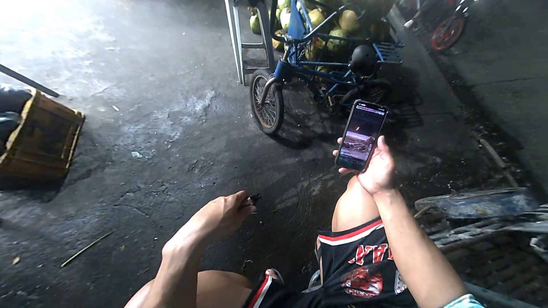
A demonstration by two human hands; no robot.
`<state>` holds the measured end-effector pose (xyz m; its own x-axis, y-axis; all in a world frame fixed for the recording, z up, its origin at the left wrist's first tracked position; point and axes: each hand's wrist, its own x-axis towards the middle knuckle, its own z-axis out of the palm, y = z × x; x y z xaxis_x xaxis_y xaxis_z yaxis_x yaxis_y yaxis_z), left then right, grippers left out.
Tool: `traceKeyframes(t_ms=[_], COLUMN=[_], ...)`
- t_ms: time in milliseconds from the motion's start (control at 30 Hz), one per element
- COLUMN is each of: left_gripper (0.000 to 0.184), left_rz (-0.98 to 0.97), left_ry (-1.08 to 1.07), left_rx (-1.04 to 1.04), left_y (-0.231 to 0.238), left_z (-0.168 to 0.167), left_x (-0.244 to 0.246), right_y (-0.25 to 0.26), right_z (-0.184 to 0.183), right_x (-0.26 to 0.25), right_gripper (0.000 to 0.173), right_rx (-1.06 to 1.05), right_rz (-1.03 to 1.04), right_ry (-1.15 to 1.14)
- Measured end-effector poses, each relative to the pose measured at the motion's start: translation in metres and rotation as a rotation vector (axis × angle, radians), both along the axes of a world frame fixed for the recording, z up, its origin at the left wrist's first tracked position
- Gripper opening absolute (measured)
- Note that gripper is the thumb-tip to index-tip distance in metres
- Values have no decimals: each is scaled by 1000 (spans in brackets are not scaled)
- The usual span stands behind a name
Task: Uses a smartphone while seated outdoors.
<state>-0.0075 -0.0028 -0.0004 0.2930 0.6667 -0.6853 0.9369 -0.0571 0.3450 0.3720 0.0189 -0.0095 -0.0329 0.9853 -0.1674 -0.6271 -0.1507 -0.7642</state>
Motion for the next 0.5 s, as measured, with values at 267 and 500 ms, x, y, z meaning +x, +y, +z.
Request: traceKeyframes(t_ms=[267, 500], left_gripper=[36, 39], left_rz=[-2, 5], left_ry=[-16, 19], left_rx=[5, -20], left_y=[-1, 0], left_z=[0, -1], left_x=[-1, 1], right_y=[0, 0], right_z=[2, -1], right_x=[-2, 0], right_gripper=[74, 74], right_rx=[-7, 11], right_rz=[-13, 0], right_ry=[-12, 16])
